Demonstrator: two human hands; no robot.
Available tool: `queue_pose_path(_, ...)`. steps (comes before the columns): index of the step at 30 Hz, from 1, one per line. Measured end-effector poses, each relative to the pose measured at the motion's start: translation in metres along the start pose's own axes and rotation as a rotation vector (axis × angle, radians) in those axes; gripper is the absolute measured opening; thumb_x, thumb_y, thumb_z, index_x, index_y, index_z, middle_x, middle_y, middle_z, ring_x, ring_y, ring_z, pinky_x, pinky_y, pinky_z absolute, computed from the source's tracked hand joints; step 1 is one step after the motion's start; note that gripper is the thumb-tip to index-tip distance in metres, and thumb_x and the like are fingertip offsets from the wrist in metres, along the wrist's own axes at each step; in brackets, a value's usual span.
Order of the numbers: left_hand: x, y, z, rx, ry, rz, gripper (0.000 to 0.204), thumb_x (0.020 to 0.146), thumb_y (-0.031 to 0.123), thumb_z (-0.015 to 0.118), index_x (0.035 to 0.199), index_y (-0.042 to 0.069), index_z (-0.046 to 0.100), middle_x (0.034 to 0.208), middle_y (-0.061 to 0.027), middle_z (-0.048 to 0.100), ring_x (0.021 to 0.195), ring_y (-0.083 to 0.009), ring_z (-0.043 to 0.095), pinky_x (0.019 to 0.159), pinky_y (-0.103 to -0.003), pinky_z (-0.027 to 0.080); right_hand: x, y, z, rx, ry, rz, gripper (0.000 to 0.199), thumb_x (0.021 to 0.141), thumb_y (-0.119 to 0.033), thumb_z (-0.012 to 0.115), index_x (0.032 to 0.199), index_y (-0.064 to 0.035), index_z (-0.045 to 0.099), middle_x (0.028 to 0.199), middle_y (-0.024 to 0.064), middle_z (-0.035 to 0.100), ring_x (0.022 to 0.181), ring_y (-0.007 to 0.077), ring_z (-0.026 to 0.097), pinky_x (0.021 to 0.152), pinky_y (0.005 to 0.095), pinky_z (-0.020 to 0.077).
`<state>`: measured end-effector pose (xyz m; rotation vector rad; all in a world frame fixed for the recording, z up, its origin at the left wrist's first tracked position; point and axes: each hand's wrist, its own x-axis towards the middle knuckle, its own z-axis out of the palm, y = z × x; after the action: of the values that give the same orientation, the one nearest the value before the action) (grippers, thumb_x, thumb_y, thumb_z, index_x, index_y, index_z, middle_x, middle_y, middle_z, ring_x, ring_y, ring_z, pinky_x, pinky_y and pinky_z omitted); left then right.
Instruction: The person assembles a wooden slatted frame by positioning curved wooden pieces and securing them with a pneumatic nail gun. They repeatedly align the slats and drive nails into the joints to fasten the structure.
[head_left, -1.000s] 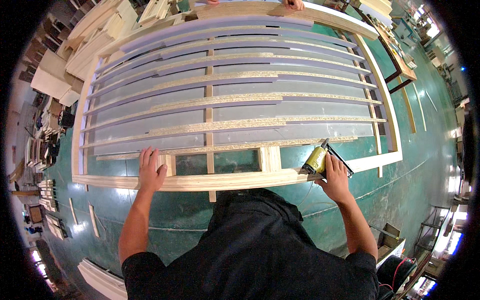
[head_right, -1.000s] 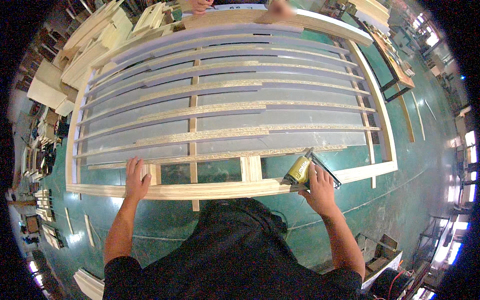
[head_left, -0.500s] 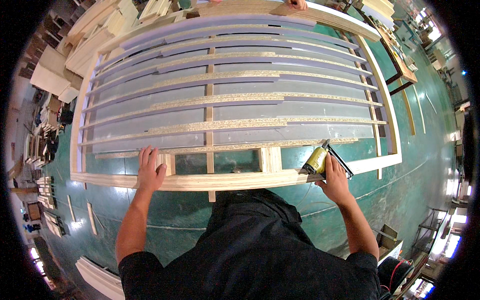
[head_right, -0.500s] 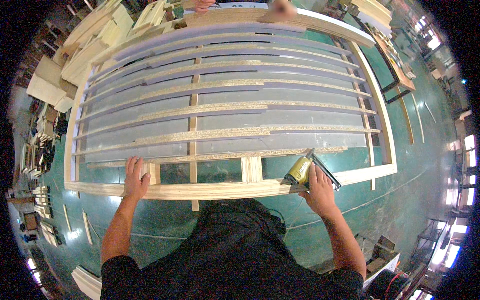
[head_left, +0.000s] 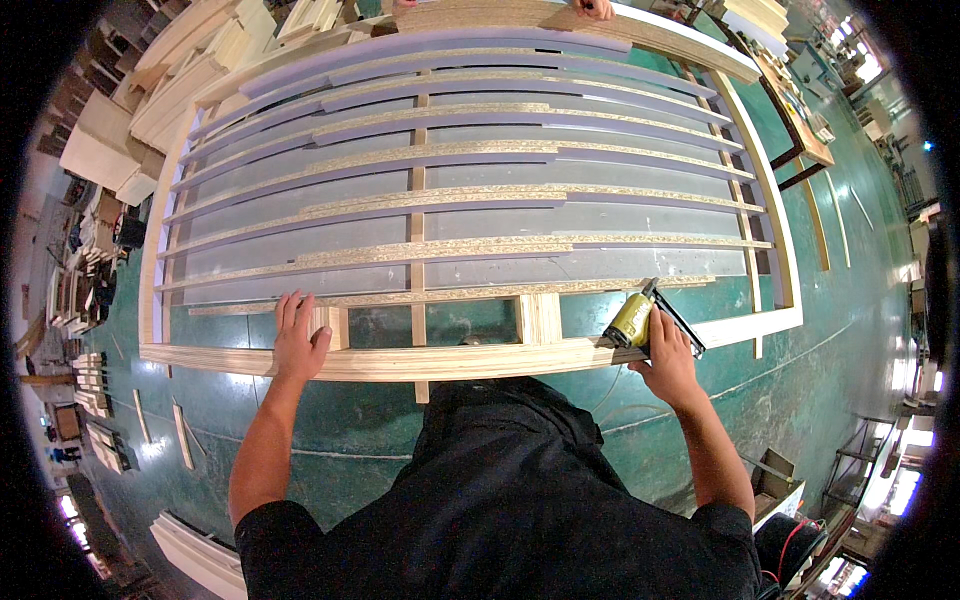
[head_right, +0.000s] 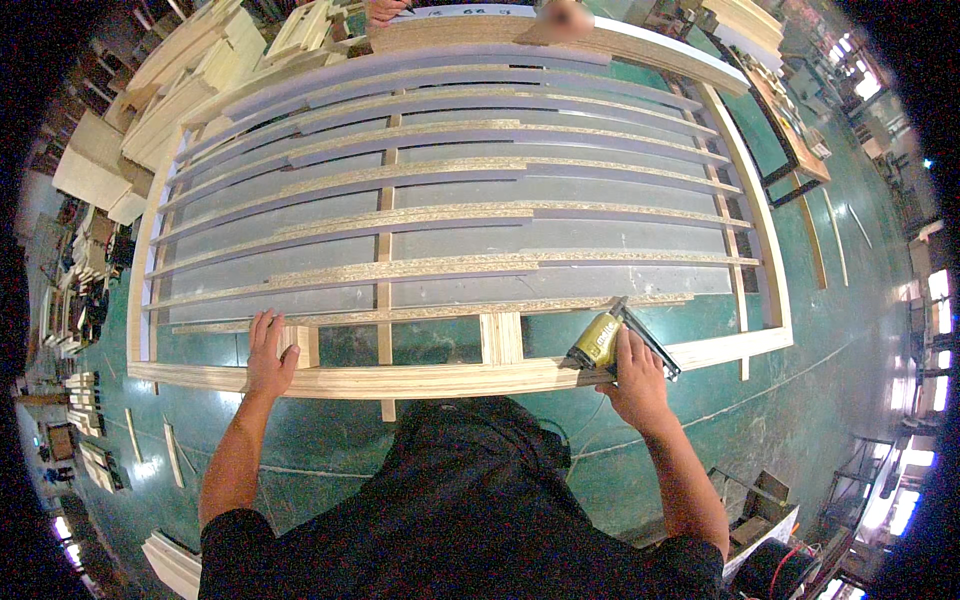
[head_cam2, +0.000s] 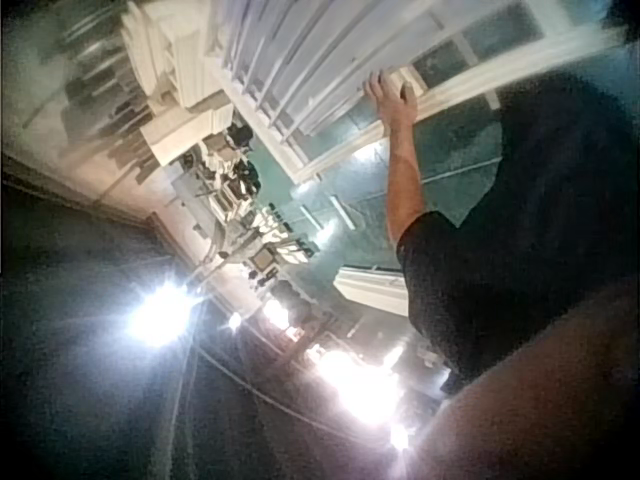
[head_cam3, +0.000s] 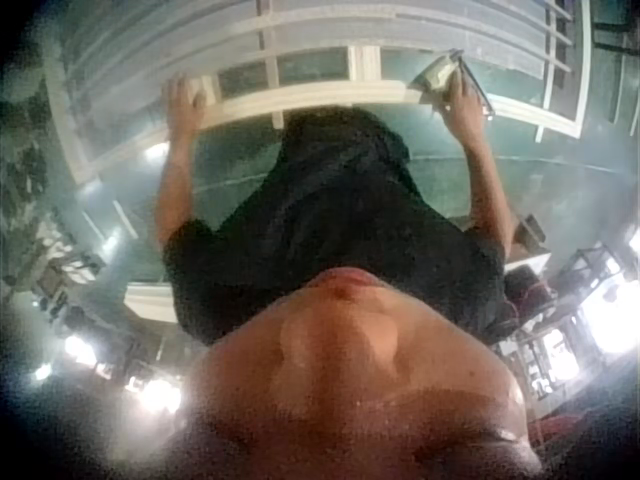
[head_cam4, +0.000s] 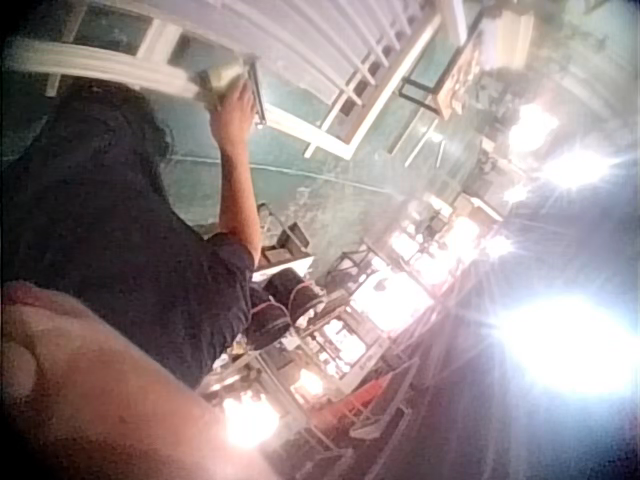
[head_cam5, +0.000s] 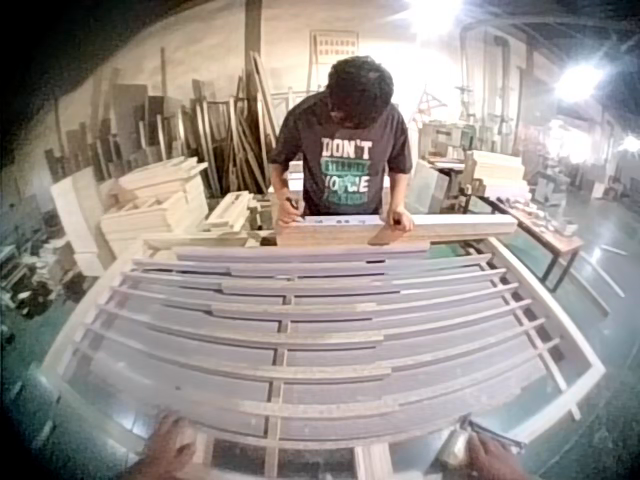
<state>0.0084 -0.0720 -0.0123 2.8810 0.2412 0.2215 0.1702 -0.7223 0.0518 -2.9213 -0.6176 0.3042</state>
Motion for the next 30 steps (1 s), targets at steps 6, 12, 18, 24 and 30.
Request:
queue_pose_path(6, 0.0004, -0.0006, 0.0006, -0.003, 0.001, 0.003, 0.068, 0.091, 0.026, 0.072, 0.153, 0.006, 0.050, 0.160, -0.0198, 0.043, 0.151, -0.0451, 0.033, 0.122, -0.055, 0.035, -0.0005, -0.0016, -0.0017, -0.006, 0.004, 0.005, 0.121, 0.068, -0.026, 0.097, 0.163, 0.0007, 0.026, 0.155, 0.0203, 0.047, 0.141, 0.0393, 0.050, 0.113, 0.0510, 0.0403)
queue_pose_path(12, 0.0002, 0.0008, 0.0005, -0.006, 0.004, 0.001, 0.068, 0.091, 0.025, 0.072, 0.153, 0.006, 0.050, 0.159, -0.0208, 0.043, 0.151, -0.0458, 0.033, 0.122, -0.056, 0.035, 0.0002, -0.0026, -0.0023, -0.008, 0.007, 0.003, 0.122, 0.067, -0.027, 0.097, 0.163, 0.0007, 0.027, 0.155, 0.0197, 0.047, 0.141, 0.0385, 0.050, 0.113, 0.0503, 0.0404)
queue_pose_path(18, 0.0015, 0.0034, -0.0005, -0.001, -0.015, -0.024, 0.068, 0.092, 0.025, 0.071, 0.153, 0.005, 0.049, 0.159, -0.0212, 0.043, 0.151, -0.0460, 0.033, 0.123, -0.055, 0.034, 0.0000, -0.0035, -0.0036, -0.001, 0.003, 0.007, 0.121, 0.068, -0.026, 0.097, 0.163, 0.0004, 0.026, 0.155, 0.0198, 0.047, 0.140, 0.0386, 0.050, 0.113, 0.0501, 0.0399)
queue_pose_path(24, 0.0011, 0.0032, -0.0003, -0.006, -0.011, -0.014, 0.068, 0.092, 0.025, 0.072, 0.153, 0.005, 0.049, 0.159, -0.0212, 0.043, 0.151, -0.0455, 0.033, 0.123, -0.055, 0.034, -0.0006, -0.0022, -0.0013, 0.006, 0.009, 0.006, 0.122, 0.068, -0.025, 0.097, 0.164, 0.0001, 0.025, 0.156, 0.0200, 0.047, 0.141, 0.0393, 0.050, 0.113, 0.0505, 0.0393)
queue_pose_path(30, 0.0006, 0.0013, 0.0010, 0.008, -0.018, -0.016, 0.069, 0.092, 0.026, 0.072, 0.153, 0.005, 0.049, 0.160, -0.0212, 0.042, 0.152, -0.0457, 0.033, 0.123, -0.056, 0.034, -0.0002, -0.0029, -0.0019, 0.012, 0.011, 0.010, 0.123, 0.067, -0.024, 0.097, 0.164, -0.0003, 0.025, 0.157, 0.0204, 0.046, 0.141, 0.0402, 0.050, 0.113, 0.0513, 0.0392)
